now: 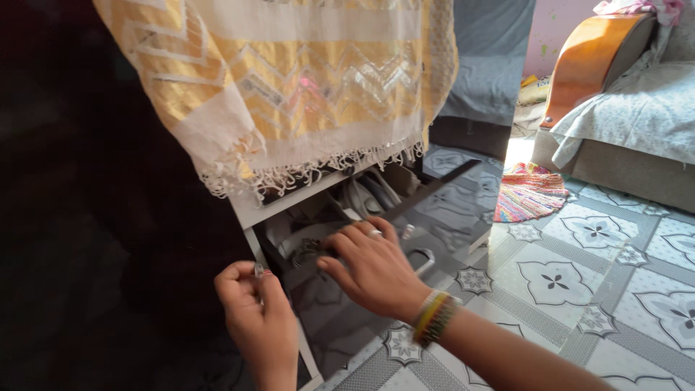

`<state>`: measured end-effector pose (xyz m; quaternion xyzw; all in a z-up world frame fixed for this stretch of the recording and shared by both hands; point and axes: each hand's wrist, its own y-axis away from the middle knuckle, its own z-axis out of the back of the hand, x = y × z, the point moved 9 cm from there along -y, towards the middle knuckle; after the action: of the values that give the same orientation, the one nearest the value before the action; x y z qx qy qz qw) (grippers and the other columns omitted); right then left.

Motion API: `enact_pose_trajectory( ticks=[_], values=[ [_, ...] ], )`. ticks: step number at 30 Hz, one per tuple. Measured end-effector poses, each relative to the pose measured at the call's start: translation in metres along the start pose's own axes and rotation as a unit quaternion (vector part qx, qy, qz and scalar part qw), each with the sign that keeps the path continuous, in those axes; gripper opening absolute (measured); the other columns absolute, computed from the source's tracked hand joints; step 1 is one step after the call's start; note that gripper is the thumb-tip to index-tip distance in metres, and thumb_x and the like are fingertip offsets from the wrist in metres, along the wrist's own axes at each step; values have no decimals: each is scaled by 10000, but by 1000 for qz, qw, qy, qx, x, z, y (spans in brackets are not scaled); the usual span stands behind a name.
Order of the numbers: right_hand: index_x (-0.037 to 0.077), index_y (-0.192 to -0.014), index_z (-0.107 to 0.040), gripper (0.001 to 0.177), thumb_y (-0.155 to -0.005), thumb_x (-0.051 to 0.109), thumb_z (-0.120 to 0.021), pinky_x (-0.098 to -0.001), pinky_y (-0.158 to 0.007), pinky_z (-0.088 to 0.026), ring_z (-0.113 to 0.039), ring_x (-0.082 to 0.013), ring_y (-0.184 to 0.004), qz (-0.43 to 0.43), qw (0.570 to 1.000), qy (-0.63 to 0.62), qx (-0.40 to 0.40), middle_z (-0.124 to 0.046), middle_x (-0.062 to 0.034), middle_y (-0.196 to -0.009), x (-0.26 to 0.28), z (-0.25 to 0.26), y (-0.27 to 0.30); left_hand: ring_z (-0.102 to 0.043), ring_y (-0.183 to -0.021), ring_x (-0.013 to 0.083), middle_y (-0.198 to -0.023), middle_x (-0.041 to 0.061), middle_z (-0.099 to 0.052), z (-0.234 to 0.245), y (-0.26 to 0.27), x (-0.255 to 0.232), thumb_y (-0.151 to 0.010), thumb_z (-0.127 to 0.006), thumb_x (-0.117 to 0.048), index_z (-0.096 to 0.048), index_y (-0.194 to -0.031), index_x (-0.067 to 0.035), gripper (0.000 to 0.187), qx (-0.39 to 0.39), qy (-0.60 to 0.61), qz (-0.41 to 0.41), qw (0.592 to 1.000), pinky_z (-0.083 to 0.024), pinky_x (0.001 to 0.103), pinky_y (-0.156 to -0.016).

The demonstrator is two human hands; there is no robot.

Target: The person opens a closet door, then uses a key to unlock and open two drawers, places the key inside, and closes the drawers and door. The person repeats the unlocking and closing sequence on the same drawers.

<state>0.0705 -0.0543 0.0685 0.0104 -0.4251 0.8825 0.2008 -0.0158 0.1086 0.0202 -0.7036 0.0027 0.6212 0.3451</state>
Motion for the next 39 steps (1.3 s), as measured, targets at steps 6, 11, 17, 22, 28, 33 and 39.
enact_pose_trajectory(
  ticks=[6, 11, 17, 22, 28, 33, 39],
  values=[
    [92, -1046, -662, 322, -964, 392, -578, -474, -961, -370, -603, -294, -972, 8, 994, 9, 108, -648, -91, -938, 17, 24, 13, -716, -721, 190, -933, 110, -730, -4, 5, -14, -983, -597, -169, -702, -1150, -49, 232, 4, -90, -116, 989, -557, 309, -600],
    [185, -1041, -697, 323, -932, 446, -541, -437, -790, -496, -674, -287, -870, -120, 917, -23, 381, -688, -102, -851, -13, 3, -7, -740, -807, 192, -951, 106, -749, -5, -2, 10, -1000, -572, -166, -696, -1138, -42, 223, 9, -75, -108, 991, -568, 332, -670],
    [132, -984, -703, 227, -924, 302, -565, -495, -721, -549, -707, -357, -787, -9, 874, 68, 480, -715, -139, -799, -22, -53, -47, -746, -763, 231, -961, 84, -725, -42, -11, 60, -968, -563, -245, -678, -1167, -148, 250, 151, -158, 94, 971, -565, 384, -684],
    [96, -883, -745, 181, -884, 221, -614, -478, -777, -584, -724, -369, -871, 64, 854, 155, 493, -737, -159, -883, -60, -147, -68, -695, -873, 340, -1033, 91, -654, -51, -9, 57, -833, -590, -136, -603, -1084, -114, 252, 173, -188, 40, 966, -527, 473, -703],
    [95, -990, -809, 320, -726, 276, -807, -451, -830, -591, -734, -326, -931, 83, 751, 191, 627, -759, -142, -951, -130, -278, -26, -661, -802, 336, -904, 94, -544, -50, -10, 70, -856, -605, -181, -519, -881, -77, 137, 167, -227, 104, 954, -505, 483, -692],
    [72, -1025, -788, 446, -906, 490, -690, -457, -826, -563, -729, -325, -899, 37, 727, 126, 674, -758, -157, -930, -167, -326, 43, -651, -780, 341, -912, 78, -560, -53, -14, 70, -868, -593, -185, -531, -865, -67, 133, 181, -267, 102, 941, -503, 486, -677],
    [44, -944, -795, 384, -820, 406, -770, -427, -751, -561, -710, -300, -795, 193, 621, 136, 747, -761, -137, -912, -145, -322, 71, -654, -779, 348, -920, 81, -570, -54, -15, 72, -860, -591, -181, -530, -812, -50, 151, 196, -276, 123, 933, -498, 488, -683]
  ],
)
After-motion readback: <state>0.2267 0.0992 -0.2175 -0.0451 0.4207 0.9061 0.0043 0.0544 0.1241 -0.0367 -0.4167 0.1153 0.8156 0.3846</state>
